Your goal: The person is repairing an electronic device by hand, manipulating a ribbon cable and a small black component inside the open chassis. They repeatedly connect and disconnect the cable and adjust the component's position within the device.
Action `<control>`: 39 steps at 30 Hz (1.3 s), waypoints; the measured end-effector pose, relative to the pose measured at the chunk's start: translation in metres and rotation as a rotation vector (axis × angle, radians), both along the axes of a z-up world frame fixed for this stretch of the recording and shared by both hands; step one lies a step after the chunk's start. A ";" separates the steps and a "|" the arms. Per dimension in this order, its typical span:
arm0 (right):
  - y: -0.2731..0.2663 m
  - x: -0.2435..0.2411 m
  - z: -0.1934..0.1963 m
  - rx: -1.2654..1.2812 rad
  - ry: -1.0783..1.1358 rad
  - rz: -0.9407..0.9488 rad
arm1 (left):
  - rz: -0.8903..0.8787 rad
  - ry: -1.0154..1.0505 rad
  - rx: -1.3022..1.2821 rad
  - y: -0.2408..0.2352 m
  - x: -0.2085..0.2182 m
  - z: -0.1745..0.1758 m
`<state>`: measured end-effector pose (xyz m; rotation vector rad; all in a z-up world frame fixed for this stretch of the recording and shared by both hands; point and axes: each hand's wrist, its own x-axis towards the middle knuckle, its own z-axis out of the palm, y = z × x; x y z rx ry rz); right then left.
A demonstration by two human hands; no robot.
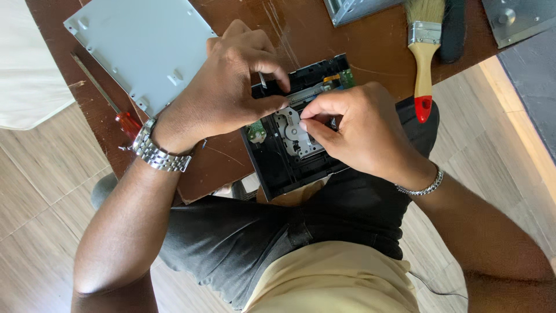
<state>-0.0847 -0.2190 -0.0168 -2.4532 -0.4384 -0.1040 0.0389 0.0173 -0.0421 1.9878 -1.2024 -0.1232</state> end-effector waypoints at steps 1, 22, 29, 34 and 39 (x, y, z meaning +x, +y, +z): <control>0.000 0.000 -0.001 0.000 0.000 0.000 | 0.000 0.000 0.000 0.000 -0.001 0.001; -0.005 -0.006 0.001 -0.048 -0.092 0.065 | -0.029 0.073 -0.046 -0.002 0.002 0.001; -0.008 -0.022 0.009 -0.074 -0.069 0.218 | 0.023 0.050 -0.039 -0.004 0.001 -0.005; -0.005 -0.028 0.004 0.008 -0.141 0.241 | 0.069 0.064 -0.087 -0.009 -0.003 -0.003; -0.001 -0.032 0.003 0.021 -0.169 0.210 | 0.015 0.057 -0.110 -0.008 0.000 -0.003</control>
